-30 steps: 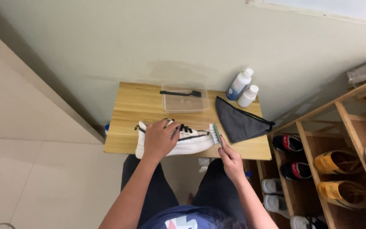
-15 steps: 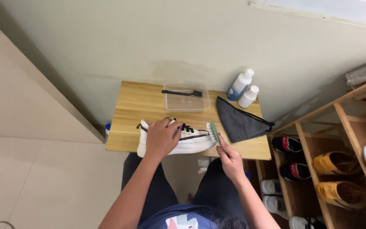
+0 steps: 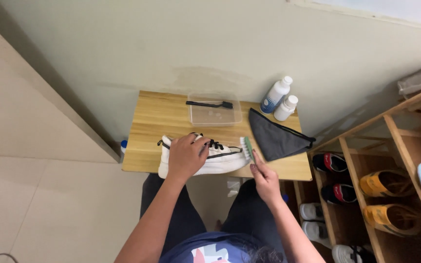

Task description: Scrubbing the front and side panels of a white sneaker with a small cleaning brush at a table.

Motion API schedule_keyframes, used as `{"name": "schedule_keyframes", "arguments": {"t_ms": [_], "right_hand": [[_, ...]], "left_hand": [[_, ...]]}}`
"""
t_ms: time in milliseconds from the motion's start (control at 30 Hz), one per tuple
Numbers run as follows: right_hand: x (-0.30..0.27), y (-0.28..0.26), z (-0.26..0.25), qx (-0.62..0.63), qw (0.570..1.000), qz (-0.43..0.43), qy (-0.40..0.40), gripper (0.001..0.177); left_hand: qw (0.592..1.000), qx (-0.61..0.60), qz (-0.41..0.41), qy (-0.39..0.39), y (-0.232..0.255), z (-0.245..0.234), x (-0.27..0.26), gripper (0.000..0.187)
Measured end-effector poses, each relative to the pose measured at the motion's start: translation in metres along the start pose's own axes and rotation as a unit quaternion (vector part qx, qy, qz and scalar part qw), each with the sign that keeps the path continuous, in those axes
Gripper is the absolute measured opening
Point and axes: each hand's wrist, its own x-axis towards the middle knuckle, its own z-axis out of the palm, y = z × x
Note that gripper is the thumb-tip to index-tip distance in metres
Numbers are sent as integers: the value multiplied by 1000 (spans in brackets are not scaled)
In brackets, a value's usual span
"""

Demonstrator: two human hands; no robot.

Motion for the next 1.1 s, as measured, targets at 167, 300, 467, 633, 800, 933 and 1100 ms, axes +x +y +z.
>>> {"name": "schedule_keyframes", "arguments": {"t_ms": [167,300,467,633,800,933,1100], "right_hand": [[11,16,-2,-6,1000,7,19,41],[7,21,-1,-51,998,19,8,32],[9,27,-7,-9,999,-28,-14,40],[4,38,0,8,998,-63,1,30],[-4,16,0,27,998,-55,0,36],[4,43,-4,24,998,-60,15,35],[-8,44,-3,30,998,-57,4,36]], "left_hand": [[1000,4,6,16,5,-3,-1,19],[997,49,19,59,-2,14,-2,18],[996,40,35,67,-3,11,-2,18],[995,29,55,77,2,2,-8,15],[991,11,66,115,0,5,-10,11],[987,43,73,134,-8,21,-11,15],[990,11,69,121,-6,13,-6,11]]}}
